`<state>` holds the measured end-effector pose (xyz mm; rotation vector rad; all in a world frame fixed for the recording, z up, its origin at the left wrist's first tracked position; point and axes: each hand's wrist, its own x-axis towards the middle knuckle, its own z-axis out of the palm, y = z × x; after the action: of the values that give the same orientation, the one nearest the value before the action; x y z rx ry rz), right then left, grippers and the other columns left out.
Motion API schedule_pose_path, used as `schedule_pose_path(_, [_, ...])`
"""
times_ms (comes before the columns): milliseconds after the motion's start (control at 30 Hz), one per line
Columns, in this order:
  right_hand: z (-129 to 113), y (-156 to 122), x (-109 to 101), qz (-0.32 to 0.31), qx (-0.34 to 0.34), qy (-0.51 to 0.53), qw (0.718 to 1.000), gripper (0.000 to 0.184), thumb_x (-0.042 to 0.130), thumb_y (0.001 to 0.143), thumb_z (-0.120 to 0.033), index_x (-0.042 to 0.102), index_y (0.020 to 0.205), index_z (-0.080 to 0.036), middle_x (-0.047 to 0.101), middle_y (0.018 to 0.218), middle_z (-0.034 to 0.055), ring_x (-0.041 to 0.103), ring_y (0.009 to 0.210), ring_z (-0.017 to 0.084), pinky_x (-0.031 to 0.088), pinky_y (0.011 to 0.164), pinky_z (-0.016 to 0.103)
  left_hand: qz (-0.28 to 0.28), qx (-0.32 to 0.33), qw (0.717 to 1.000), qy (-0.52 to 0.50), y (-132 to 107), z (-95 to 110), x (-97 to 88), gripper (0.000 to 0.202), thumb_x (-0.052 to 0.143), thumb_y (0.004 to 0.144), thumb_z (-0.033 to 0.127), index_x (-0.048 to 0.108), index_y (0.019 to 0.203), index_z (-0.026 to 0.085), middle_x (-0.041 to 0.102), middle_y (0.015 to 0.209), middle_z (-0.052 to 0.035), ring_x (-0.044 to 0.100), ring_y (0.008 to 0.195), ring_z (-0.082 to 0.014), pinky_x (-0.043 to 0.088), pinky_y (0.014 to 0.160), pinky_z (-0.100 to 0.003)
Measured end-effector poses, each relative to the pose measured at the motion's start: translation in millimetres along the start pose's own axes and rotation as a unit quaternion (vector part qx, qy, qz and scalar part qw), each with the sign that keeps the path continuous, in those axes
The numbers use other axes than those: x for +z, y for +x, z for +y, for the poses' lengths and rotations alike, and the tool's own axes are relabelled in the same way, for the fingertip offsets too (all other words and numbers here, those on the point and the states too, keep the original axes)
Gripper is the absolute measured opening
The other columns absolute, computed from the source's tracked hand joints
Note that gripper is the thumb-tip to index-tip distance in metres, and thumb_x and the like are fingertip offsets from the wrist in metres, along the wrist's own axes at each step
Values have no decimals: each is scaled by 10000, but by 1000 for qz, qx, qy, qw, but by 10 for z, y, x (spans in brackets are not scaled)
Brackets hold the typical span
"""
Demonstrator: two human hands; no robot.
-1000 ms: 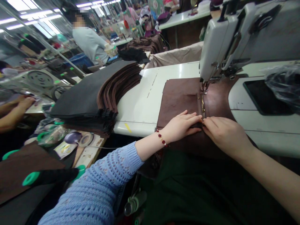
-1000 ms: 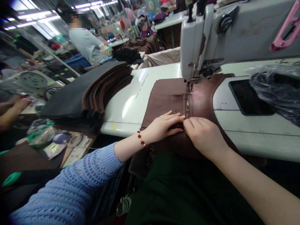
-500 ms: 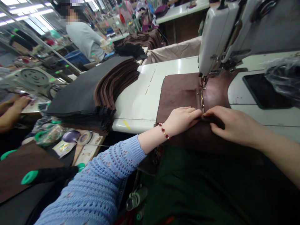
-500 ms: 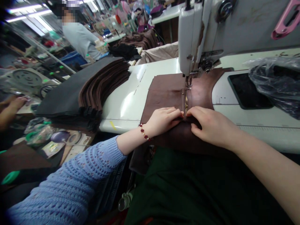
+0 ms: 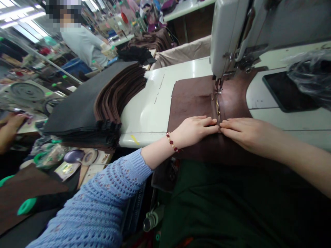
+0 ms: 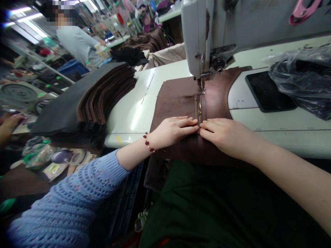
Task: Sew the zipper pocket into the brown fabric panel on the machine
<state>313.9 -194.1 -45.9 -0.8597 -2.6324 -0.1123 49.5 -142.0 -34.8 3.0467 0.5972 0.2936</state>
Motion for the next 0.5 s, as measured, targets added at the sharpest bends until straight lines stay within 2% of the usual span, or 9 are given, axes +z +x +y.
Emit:
schedule_pose_path(100, [43, -100, -35, -9, -10, 53, 999, 450, 493, 941, -120, 655, 1360, -140, 649, 1422, 154, 646, 1269, 303, 537, 1077, 485, -39, 41, 995, -79, -131, -99, -76, 479, 452, 1058, 248, 482, 1536, 232, 465, 1619, -99, 405, 1529, -244, 334, 1281, -426])
schedule_pose_path(200, [-7, -162, -21, -11, 29, 93, 995, 466, 524, 960, -151, 618, 1416, -168, 597, 1493, 127, 614, 1323, 280, 515, 1125, 470, -74, 51, 990, -109, -248, -159, -110, 585, 414, 1068, 315, 296, 1637, 253, 312, 1700, -72, 235, 1601, -240, 199, 1327, -465])
schedule_pose_path(333, [-153, -140, 37, 23, 91, 84, 992, 416, 558, 1005, -305, 631, 1373, -126, 652, 1421, 150, 633, 1293, 295, 522, 1112, 481, -87, 53, 989, -108, -291, -173, -93, 610, 401, 1074, 365, 255, 1652, 237, 261, 1718, -67, 181, 1615, -244, 152, 1334, -462])
schedule_pose_path(400, [-183, -132, 62, 32, 102, 79, 991, 417, 548, 1011, -302, 620, 1390, -142, 661, 1407, 145, 643, 1278, 289, 536, 1089, 473, -90, 51, 989, -107, -275, -156, -77, 615, 410, 1070, 374, 259, 1651, 238, 250, 1722, -63, 173, 1617, -242, 141, 1335, -461])
schedule_pose_path(500, [-141, -177, 90, 20, 75, 83, 993, 449, 529, 1015, -255, 581, 1461, -233, 598, 1494, 109, 611, 1322, 270, 520, 1108, 470, -100, 44, 988, -105, -254, -135, -79, 628, 414, 1070, 382, 235, 1656, 246, 225, 1729, -58, 154, 1620, -231, 117, 1338, -463])
